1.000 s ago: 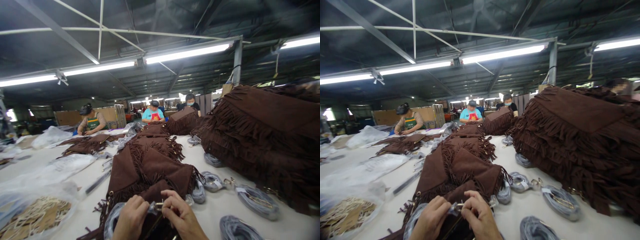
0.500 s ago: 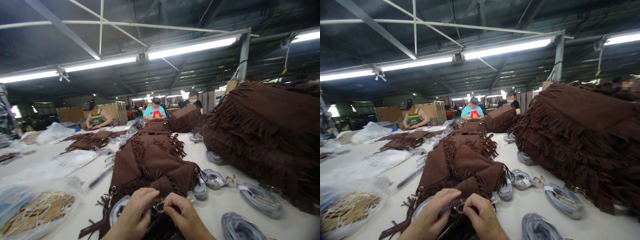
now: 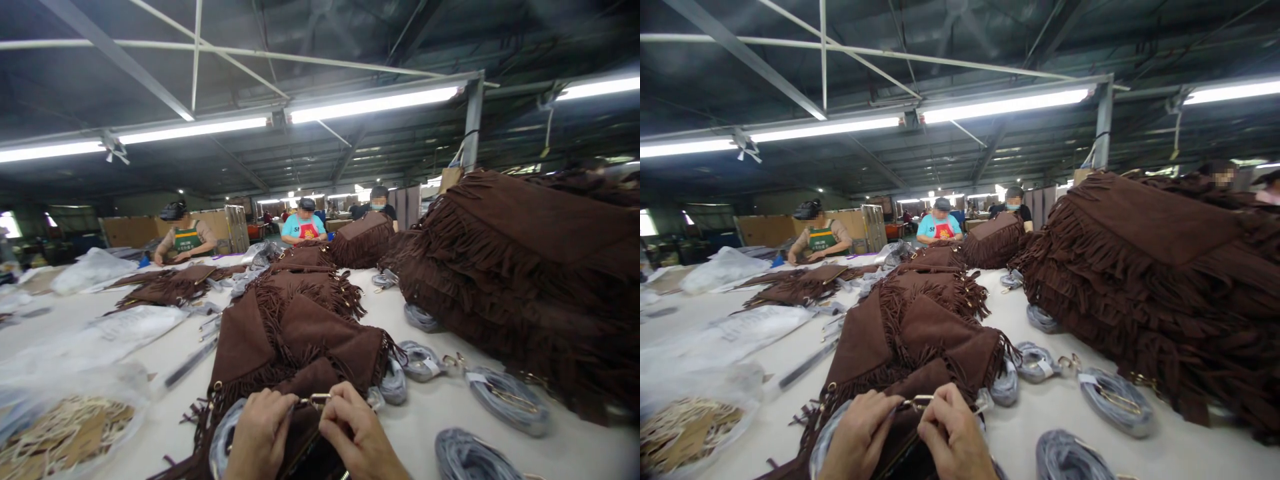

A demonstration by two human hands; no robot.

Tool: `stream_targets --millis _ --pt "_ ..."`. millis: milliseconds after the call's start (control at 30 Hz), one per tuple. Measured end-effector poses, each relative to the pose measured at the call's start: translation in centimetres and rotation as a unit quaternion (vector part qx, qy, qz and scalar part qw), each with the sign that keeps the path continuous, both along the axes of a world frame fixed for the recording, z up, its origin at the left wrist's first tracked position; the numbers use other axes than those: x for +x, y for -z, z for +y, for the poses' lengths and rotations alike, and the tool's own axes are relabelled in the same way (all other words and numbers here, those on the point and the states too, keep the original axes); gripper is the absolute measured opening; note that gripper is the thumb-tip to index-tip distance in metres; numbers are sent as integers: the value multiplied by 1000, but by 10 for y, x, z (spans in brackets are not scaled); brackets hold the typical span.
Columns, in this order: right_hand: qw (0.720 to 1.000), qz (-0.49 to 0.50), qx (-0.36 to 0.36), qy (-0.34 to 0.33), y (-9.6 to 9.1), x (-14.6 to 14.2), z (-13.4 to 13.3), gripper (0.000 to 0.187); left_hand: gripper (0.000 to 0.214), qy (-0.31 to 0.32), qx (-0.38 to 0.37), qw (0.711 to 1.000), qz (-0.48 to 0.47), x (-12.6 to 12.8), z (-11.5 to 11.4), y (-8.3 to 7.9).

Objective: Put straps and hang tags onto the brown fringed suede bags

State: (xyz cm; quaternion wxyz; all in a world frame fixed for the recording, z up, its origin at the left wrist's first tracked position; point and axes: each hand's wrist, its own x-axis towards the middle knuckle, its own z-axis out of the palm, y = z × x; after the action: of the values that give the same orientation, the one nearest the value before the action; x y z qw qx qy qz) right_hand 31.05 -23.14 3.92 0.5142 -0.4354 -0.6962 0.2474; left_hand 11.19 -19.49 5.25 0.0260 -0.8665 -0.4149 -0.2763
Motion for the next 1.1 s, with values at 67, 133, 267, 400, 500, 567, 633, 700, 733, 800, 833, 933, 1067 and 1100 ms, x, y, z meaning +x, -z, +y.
stream_targets --millis 67,133,267,400,500,567,633,700,733,800,833,933,1067,1100 --pt "999 -27 -20 3 1 -2 -1 14 28 8 34 999 -5 3 -1 1" --pt "998 -42 -40 4 1 -3 -1 13 27 12 64 998 -6 5 -1 2" --pt "997 -33 -62 20 1 -3 -1 15 26 39 129 991 2 6 -2 5" --pt "997 -24 -76 19 0 -3 -2 16 26 60 163 985 4 7 -3 8" --pt "997 3 -76 19 -2 -3 -2 15 31 77 133 988 -9 10 -7 12" --pt "997 15 -76 21 -2 -3 -1 14 36 85 82 991 -56 16 -11 13" --pt "997 17 -71 22 -2 -3 -1 14 34 90 5 989 -119 24 -14 10" --pt "997 12 -66 30 0 -4 -1 15 25 88 -85 979 -163 34 -17 5" --pt "997 8 -63 35 0 -4 -1 15 22 79 -122 973 -178 39 -17 1" --pt "997 0 -57 48 2 -4 -1 15 27 51 -168 963 -206 48 -16 -5" --pt "997 -3 -50 55 3 -3 -1 13 30 39 -176 958 -221 51 -15 -7" --pt "997 5 -2 81 3 2 -2 12 32 22 -179 947 -266 54 -10 -9" --pt "993 73 13 89 -6 9 -5 11 33 11 -178 933 -313 49 -4 -6" --pt "992 109 -17 65 -9 10 -5 12 33 13 -180 930 -319 47 -4 -5"
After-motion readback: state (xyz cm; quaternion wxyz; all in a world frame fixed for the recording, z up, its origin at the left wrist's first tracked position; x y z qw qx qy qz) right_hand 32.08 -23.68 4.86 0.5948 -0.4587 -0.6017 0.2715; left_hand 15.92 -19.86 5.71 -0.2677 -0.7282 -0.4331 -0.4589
